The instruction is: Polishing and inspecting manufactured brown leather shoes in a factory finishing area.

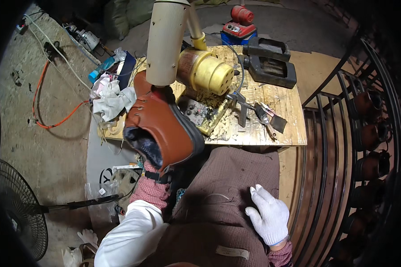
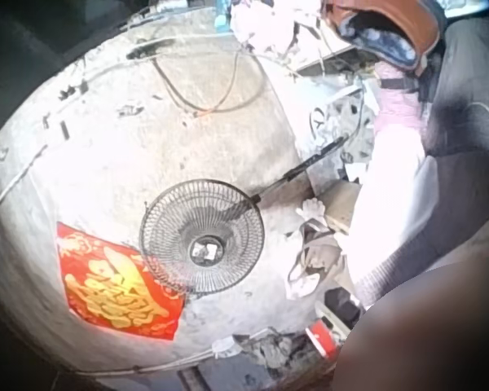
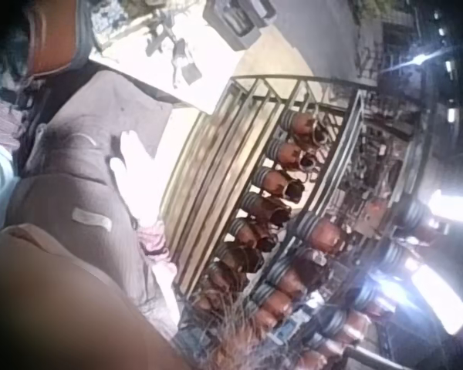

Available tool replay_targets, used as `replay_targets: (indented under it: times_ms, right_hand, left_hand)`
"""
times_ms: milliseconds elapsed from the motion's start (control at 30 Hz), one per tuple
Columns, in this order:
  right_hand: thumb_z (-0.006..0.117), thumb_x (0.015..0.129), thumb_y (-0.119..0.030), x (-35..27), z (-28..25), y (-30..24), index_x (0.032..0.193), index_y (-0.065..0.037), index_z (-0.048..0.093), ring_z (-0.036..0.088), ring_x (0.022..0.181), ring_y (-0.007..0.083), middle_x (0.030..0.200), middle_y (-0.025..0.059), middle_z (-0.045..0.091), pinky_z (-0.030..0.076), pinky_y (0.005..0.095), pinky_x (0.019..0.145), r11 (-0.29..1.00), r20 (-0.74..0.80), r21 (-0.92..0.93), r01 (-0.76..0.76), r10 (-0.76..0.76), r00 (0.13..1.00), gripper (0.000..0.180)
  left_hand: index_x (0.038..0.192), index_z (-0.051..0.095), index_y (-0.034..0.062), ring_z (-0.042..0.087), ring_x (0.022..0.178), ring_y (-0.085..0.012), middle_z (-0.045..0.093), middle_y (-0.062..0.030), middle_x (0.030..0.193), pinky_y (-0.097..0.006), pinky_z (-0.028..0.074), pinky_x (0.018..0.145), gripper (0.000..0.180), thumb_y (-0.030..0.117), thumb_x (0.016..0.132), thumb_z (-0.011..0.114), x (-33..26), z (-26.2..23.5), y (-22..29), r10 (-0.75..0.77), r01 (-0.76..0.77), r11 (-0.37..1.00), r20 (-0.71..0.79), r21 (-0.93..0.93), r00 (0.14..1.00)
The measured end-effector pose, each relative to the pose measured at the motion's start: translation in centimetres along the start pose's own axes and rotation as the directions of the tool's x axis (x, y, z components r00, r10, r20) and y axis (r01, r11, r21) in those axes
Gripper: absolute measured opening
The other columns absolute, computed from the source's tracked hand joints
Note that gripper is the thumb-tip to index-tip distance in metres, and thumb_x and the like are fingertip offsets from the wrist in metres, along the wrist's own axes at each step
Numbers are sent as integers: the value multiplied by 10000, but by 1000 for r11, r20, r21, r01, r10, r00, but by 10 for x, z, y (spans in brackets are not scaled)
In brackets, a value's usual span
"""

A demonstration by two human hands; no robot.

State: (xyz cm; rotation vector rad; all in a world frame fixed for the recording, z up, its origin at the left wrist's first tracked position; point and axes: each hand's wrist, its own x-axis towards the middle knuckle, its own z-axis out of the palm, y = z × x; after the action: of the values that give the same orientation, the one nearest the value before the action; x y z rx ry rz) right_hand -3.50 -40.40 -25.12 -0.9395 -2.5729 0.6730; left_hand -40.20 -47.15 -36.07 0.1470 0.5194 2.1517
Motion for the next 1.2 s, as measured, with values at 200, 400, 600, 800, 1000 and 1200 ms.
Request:
replay_targets:
  times_ms: [200, 400, 600, 800, 1000, 1200]
  right_hand:
    - [774, 799, -251, 17, 5, -3, 1213, -23, 696, 713, 932, 326, 1240, 184, 691, 555, 374, 763, 997, 21, 17, 75, -76, 997, 479]
    - [769, 805, -261, 19, 6, -16, 1205, -32, 696, 714, 933, 326, 1229, 179, 693, 558, 375, 761, 996, 126, -13, 87, -84, 988, 466]
    - [775, 798, -242, -2, 14, -6, 1180, -37, 702, 715, 949, 320, 1228, 163, 696, 564, 384, 770, 1000, 60, -5, 13, -12, 998, 440]
    - [793, 779, -215, -7, 22, 13, 1172, -49, 708, 713, 998, 328, 1216, 156, 704, 573, 389, 813, 999, 22, 20, -39, 38, 999, 436]
    - [781, 792, -247, 21, 21, 22, 1192, -59, 706, 710, 987, 329, 1221, 155, 702, 567, 398, 796, 1000, 45, -14, -17, 18, 999, 449]
    - [739, 847, -300, 46, 22, 13, 1235, -79, 695, 697, 982, 338, 1250, 147, 694, 548, 405, 804, 997, 70, 7, 73, -74, 995, 449]
  left_hand:
    - [1543, 409, 151, 529, 1334, -297, 524, -72, 1493, -463, 429, 1139, 785, 678, 972, 524, -21, 1, 7, -20, 93, 940, 220, -329, 975]
    - [1568, 379, 128, 512, 1364, -292, 478, -99, 1540, -468, 439, 1140, 806, 702, 1004, 417, -15, 68, 10, 58, 18, 938, -209, 346, 976]
    - [1566, 386, 140, 560, 1319, -270, 491, -81, 1531, -462, 485, 1094, 731, 629, 1027, 465, 12, 97, 18, 118, 21, 875, -255, 484, 960]
    - [1585, 369, 146, 497, 1372, -221, 444, -40, 1561, -409, 437, 1129, 611, 464, 1076, 485, 36, 90, 32, 297, -117, 826, -250, 551, 922]
    - [1604, 282, 118, 549, 1306, -213, 492, -90, 1509, -376, 503, 1045, 763, 412, 1005, 651, 93, 108, 42, 580, -416, 670, -84, 614, 810]
    - [1607, 224, 127, 570, 1278, -248, 502, -96, 1485, -399, 517, 1035, 812, 404, 992, 676, 94, 142, 34, 534, -326, 698, -160, 637, 830]
